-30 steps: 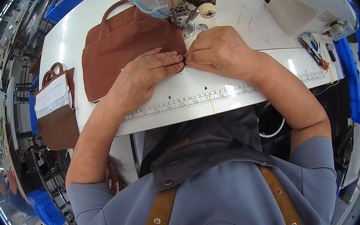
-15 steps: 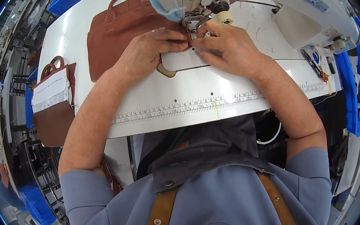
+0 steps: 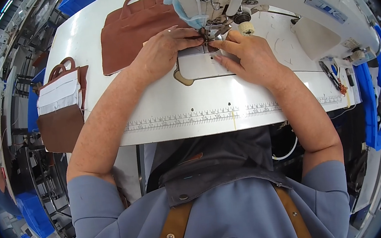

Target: The recorder is using an industrial sewing machine to stitch a leather bag.

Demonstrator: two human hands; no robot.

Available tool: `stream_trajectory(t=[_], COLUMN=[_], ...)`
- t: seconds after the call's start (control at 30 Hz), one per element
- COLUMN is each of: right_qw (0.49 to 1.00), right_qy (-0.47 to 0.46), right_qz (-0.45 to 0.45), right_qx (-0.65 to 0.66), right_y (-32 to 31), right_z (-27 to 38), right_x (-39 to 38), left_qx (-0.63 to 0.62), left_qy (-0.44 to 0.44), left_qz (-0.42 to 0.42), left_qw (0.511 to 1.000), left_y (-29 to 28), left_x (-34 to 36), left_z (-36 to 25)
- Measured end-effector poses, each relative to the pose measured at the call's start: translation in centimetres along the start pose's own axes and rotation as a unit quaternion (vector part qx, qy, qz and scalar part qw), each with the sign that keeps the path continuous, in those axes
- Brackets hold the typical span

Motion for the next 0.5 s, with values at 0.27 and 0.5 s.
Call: stream_trajectory(t=[0.27, 0.5], right_qw=[1.0, 0.999], right_qy=[0.002, -0.017], right_qz=[0.007, 0.007], right_qx=[-0.008, 0.026], right_y=[0.3, 0.4], right_z=[-0.3, -0.1], right_x=[-0.2, 0.2], left_qx=[0.014, 0.219], left_qy=[0.004, 0.019], left_qz=[0.024, 0.037], left_qw=[1.0, 0.975], left_y=[0.2, -3.4], left_x=[0.2, -2.0], left_z=[0.1, -0.9])
Point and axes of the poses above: each hand's wrist, its own x-axis towards the middle knuckle, its own y-axis out of the palm, z = x × y, the point moved 7 cm from there along x, towards the middle knuckle, and after that the axes turned 7 degrees about -z, right-handed, at the moved point
